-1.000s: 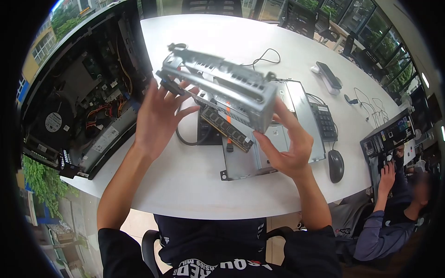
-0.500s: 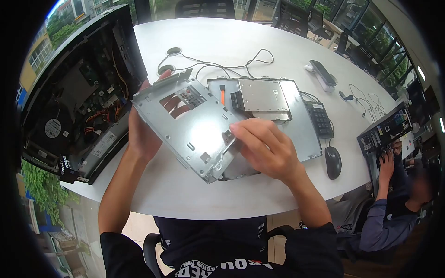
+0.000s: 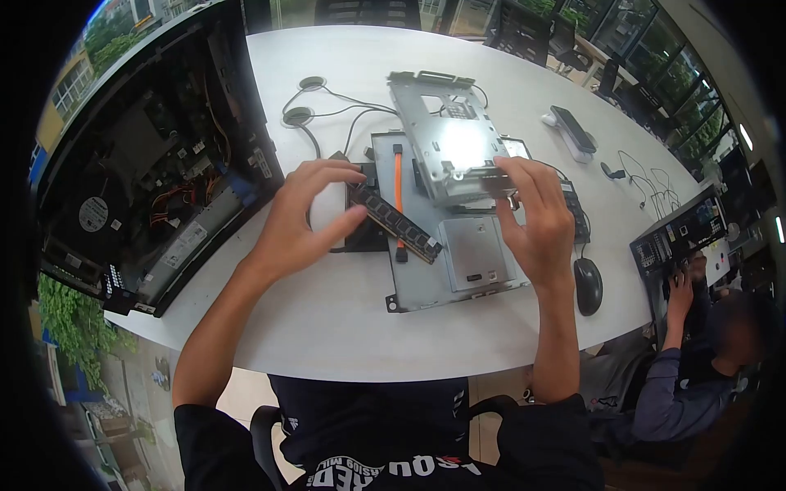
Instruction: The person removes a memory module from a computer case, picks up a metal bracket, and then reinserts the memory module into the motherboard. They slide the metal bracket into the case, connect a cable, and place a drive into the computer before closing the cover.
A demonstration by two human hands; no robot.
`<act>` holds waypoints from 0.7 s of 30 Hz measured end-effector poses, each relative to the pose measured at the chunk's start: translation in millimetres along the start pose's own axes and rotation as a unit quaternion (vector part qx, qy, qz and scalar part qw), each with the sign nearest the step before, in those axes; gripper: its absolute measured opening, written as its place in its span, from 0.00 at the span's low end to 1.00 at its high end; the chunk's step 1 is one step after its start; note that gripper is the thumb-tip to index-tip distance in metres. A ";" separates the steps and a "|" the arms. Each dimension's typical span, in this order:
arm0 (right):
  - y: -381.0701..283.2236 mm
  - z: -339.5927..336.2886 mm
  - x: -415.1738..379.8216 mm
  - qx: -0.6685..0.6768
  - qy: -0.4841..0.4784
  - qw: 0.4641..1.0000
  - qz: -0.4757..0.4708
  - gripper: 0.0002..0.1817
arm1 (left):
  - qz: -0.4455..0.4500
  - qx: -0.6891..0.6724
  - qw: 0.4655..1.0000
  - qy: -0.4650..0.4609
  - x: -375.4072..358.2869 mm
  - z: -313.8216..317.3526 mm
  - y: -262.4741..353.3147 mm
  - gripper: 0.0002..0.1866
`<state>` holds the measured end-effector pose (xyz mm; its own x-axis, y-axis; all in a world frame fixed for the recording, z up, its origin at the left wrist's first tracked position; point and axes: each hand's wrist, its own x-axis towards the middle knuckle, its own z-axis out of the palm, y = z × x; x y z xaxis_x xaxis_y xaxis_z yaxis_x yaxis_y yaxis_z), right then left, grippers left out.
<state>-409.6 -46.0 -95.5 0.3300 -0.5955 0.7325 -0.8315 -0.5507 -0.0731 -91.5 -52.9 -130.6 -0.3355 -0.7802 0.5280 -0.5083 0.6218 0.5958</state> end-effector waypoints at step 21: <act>10.5 -7.0 1.3 -0.071 -0.138 0.984 0.083 0.28 | 0.125 0.070 0.989 0.020 -4.4 13.2 -6.4 0.09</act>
<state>-421.0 -48.4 -90.7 0.2766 -0.8176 0.5051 -0.9317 -0.3568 -0.0673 -97.2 -54.4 -144.8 -0.4353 -0.5979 0.6731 -0.5186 0.7776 0.3555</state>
